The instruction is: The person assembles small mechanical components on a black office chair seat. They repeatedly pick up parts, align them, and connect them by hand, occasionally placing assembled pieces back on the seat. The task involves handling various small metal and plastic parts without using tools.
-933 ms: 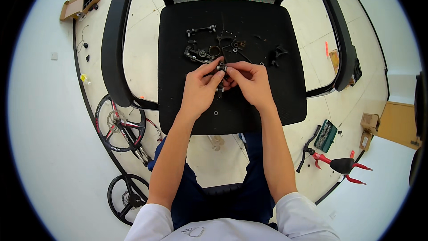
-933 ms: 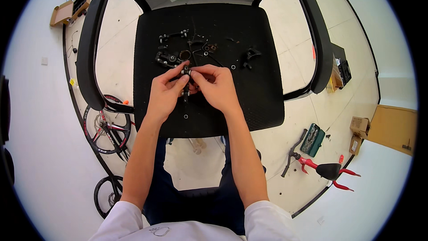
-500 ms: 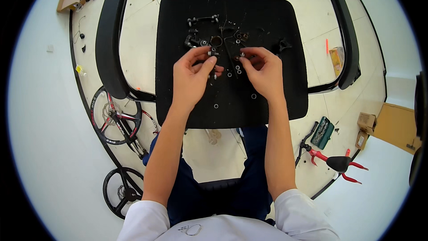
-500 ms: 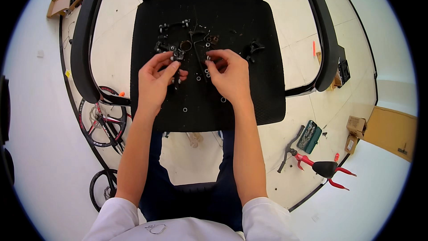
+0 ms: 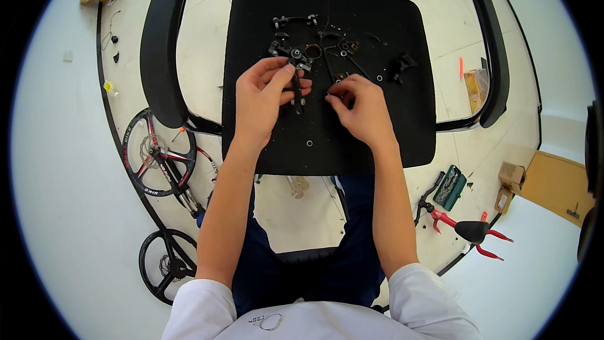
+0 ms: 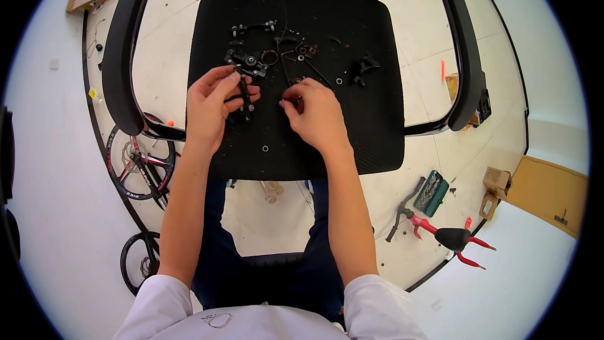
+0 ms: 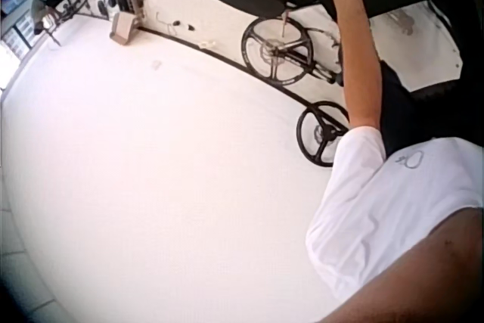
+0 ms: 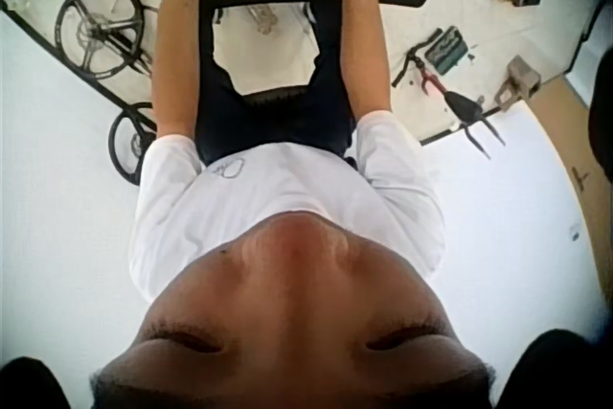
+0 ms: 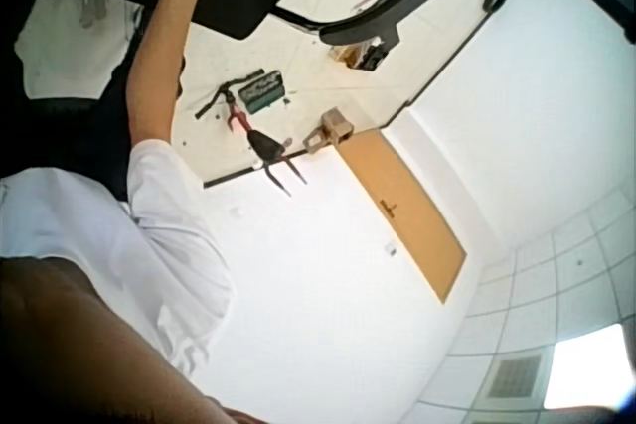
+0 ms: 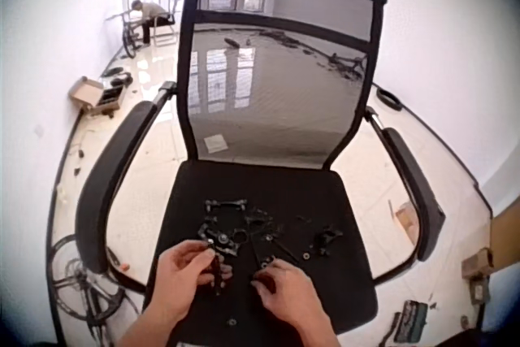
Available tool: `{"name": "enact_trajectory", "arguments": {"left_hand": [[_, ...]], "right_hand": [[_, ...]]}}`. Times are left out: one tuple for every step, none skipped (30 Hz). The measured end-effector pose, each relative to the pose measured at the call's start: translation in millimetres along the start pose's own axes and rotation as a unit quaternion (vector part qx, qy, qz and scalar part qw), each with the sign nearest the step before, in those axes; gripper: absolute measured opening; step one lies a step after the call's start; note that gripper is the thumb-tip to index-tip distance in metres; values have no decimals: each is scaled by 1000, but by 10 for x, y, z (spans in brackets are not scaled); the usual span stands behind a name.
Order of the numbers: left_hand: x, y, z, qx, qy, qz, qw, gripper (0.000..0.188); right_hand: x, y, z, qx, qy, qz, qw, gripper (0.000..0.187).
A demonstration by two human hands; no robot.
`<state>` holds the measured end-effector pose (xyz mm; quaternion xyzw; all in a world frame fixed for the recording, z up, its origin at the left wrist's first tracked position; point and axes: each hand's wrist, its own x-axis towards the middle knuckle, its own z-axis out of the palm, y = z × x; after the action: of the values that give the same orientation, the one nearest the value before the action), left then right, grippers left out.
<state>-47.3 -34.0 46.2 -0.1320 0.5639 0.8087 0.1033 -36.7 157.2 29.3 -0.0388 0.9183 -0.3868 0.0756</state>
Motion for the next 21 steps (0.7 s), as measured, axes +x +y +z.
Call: {"name": "enact_trajectory", "arguments": {"left_hand": [[-9, -7, 12, 2, -6, -5, 1000, 30], [-24, -11, 28, 5, -12, -10, 1000, 31], [-38, -13, 43, 8, -18, -16, 1000, 31], [-57, -19, 53, 22, -16, -21, 999, 29], [-62, -16, 56, 26, -15, -23, 999, 29], [-66, -11, 59, 31, -15, -24, 999, 29], [-66, -4, 63, 35, -14, -24, 999, 29], [-64, -8, 68, 21, -8, -20, 1000, 29], [-61, -17, 76, 7, -2, -16, 1000, 30], [-57, -24, 79, -6, 5, -12, 1000, 30], [-54, -29, 82, -4, 7, -10, 1000, 30], [-52, -34, 85, -2, 8, -9, 1000, 29], [-50, -36, 93, 0, 9, -8, 1000, 29], [-48, -36, 100, -1, 8, -4, 1000, 29], [-47, -35, 108, -1, 7, 0, 1000, 29], [-48, -36, 112, -2, 7, 4, 1000, 29], [-49, -37, 117, -1, 5, 7, 1000, 29], [-52, -37, 123, -1, 4, 9, 1000, 29], [-51, -37, 128, -1, 3, 11, 1000, 29], [-47, -40, 129, -4, -1, 18, 1000, 28], [-40, -45, 128, -6, -4, 25, 1000, 28]], "right_hand": [[2, -15, -3, 104, 6, 13, 995, 13], [-1, -39, -7, 206, 11, 26, 978, 13], [-4, -70, -21, 307, 17, 38, 951, 13], [-14, -126, -61, 364, -2, 51, 930, 16], [-15, -122, -58, 384, -11, 44, 922, 16], [-13, -115, -55, 404, -19, 37, 914, 17], [-9, -115, -55, 424, -27, 29, 905, 18], [-11, -116, -54, 427, -30, 24, 904, 19], [-16, -119, -52, 429, -33, 20, 902, 19], [-18, -124, -44, 432, -36, 14, 901, 20], [-19, -131, -31, 430, -33, 16, 902, 19], [-21, -140, -15, 427, -29, 18, 904, 19], [-23, -147, -8, 424, -25, 19, 905, 18], [-25, -152, -8, 411, -27, 21, 911, 18], [-27, -158, -11, 398, -29, 22, 917, 18], [-29, -160, -10, 385, -31, 24, 922, 19], [-29, -157, -7, 392, -31, 24, 919, 19], [-30, -153, -3, 398, -31, 25, 916, 19], [-29, -149, 0, 405, -32, 26, 914, 19], [-26, -144, 2, 406, -35, 32, 912, 19], [-21, -136, 4, 408, -38, 38, 911, 20]]}}
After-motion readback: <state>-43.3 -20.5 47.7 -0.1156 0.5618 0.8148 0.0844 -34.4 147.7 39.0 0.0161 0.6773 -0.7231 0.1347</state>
